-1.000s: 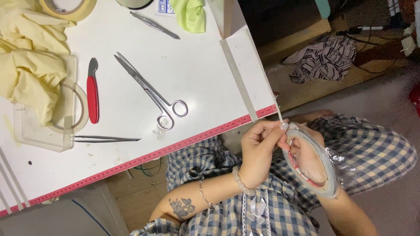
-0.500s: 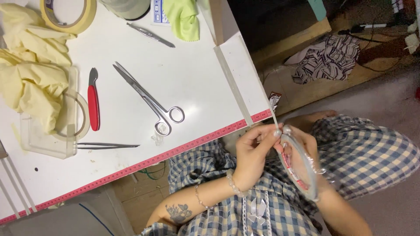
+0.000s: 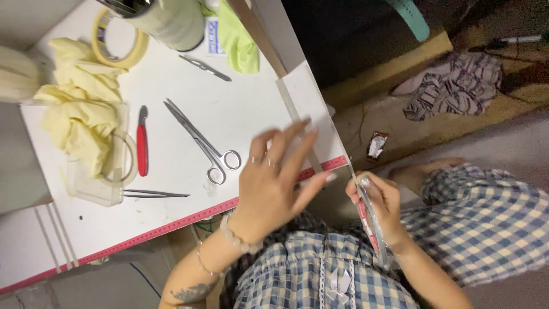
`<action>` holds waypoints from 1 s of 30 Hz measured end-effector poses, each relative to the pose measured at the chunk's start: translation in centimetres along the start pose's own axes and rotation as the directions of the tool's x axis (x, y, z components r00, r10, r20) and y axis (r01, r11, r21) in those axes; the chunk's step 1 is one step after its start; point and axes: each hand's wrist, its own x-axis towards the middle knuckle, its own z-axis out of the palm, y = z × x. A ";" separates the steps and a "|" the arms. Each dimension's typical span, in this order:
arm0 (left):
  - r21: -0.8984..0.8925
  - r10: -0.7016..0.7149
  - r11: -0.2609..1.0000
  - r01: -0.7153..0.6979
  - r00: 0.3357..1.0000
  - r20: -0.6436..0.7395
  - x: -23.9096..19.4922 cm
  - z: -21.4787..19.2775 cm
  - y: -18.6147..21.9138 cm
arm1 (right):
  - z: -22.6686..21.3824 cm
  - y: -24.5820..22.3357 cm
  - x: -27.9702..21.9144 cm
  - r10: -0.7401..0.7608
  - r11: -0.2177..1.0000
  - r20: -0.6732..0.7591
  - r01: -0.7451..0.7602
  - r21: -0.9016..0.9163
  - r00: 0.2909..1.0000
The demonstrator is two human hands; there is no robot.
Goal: Measuring and cutting thin plastic strips from a roll using a ruler, pen, and scissors on a workbench.
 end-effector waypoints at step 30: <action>0.177 0.109 0.979 -0.100 0.993 -0.044 1.8 0.5 -0.5 | -0.9 2.7 0.5 -0.013 0.994 -0.073 0.020 0.106 0.997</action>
